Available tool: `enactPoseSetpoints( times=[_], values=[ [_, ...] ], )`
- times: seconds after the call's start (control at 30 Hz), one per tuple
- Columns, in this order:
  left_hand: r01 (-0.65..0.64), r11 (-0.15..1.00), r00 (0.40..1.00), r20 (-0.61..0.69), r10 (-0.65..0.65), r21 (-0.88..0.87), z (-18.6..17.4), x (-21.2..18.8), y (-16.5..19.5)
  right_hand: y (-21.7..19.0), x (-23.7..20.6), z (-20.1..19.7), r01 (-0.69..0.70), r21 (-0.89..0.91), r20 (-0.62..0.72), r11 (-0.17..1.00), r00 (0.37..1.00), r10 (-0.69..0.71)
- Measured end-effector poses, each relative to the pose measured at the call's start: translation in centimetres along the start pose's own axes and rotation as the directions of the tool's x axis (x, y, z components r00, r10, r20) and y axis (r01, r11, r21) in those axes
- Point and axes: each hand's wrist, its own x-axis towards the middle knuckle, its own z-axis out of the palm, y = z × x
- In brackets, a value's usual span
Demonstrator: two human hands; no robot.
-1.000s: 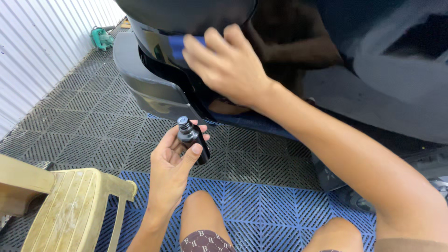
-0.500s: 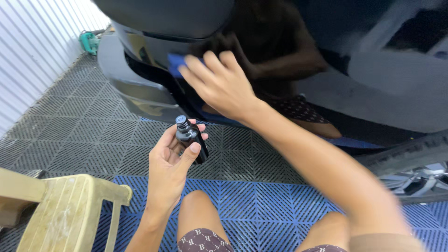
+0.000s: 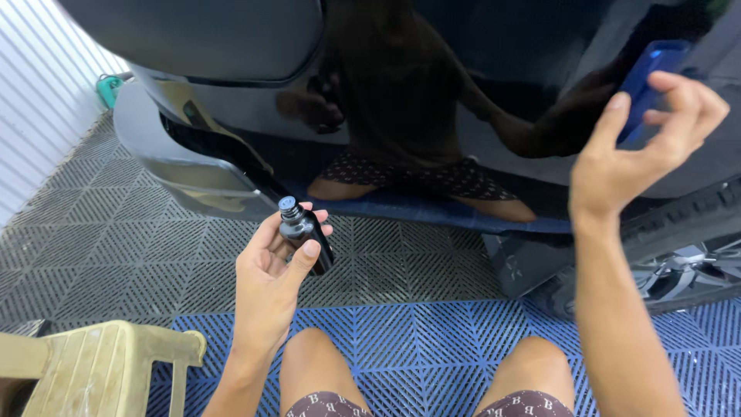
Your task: The person applies a liquid from a small bottle onto a blue sponge and wipes the side panel of a black car. They work along the lower side panel and wheel arch, repeatedly applying the liquid and wiping the surface.
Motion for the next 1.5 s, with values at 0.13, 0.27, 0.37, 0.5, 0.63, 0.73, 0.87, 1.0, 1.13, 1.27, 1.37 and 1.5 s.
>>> enactPoseSetpoints(
  times=[0.13, 0.27, 0.37, 0.5, 0.63, 0.73, 0.87, 1.0, 1.13, 1.27, 1.37, 1.5],
  values=[
    [0.01, 1.0, 1.0, 0.016, -0.009, -0.029, -0.2, -0.4, -0.3, -4.5, -3.4, 4.0, 0.194, -0.074, 0.037, 0.978, 0.981, -0.191],
    [0.018, 0.998, 1.0, 0.0, -0.018, -0.058, -1.1, -1.1, 0.0, -12.4, -7.0, 11.4, 0.353, 0.137, 0.103, 0.926, 0.924, -0.367],
    [-0.004, 0.998, 1.0, -0.028, 0.002, -0.062, -1.8, -1.5, 0.5, -17.6, -9.5, 15.7, 0.338, 0.315, 0.221, 0.887, 0.883, -0.414],
    [-0.032, 0.999, 0.999, -0.04, 0.03, -0.039, -2.0, -1.5, 0.8, -18.6, -11.3, 16.2, 0.378, 0.284, 0.16, 0.881, 0.888, -0.432],
    [-0.008, 1.0, 1.0, -0.002, 0.008, -0.024, -1.7, -1.1, 0.4, -10.3, -11.1, 10.6, 0.314, 0.033, 0.164, 0.949, 0.935, -0.315],
    [0.016, 1.0, 1.0, 0.022, -0.016, -0.009, -1.5, -0.6, 0.0, -2.7, -11.1, 4.6, 0.103, -0.179, 0.031, 0.978, 0.995, -0.099],
    [0.055, 0.998, 0.997, 0.055, -0.054, -0.026, -0.8, -0.7, -0.3, 2.7, -11.1, -0.8, -0.225, -0.195, -0.145, 0.955, 0.969, 0.199],
    [0.082, 0.993, 0.995, 0.065, -0.077, -0.08, -0.7, -1.2, -0.6, 0.0, -12.8, 2.4, -0.029, -0.149, -0.092, 0.988, 0.996, 0.016],
    [0.078, 0.996, 0.996, 0.038, -0.077, -0.032, -1.7, -2.5, -0.5, -8.1, -16.1, 9.3, 0.05, 0.006, 0.092, 0.999, 0.994, -0.051],
    [0.076, 0.995, 0.997, 0.002, -0.076, -0.057, -3.0, -4.1, -0.1, -15.5, -18.3, 14.8, 0.14, 0.179, 0.153, 0.974, 0.974, -0.168],
    [0.086, 0.996, 0.996, -0.031, -0.087, -0.038, -4.1, -4.7, 0.1, -18.5, -19.4, 17.2, 0.107, 0.214, 0.142, 0.971, 0.98, -0.14],
    [0.091, 0.996, 0.995, -0.04, -0.092, -0.025, -4.5, -4.5, -0.5, -15.2, -20.5, 15.5, 0.124, 0.203, 0.182, 0.971, 0.97, -0.161]
  ],
)
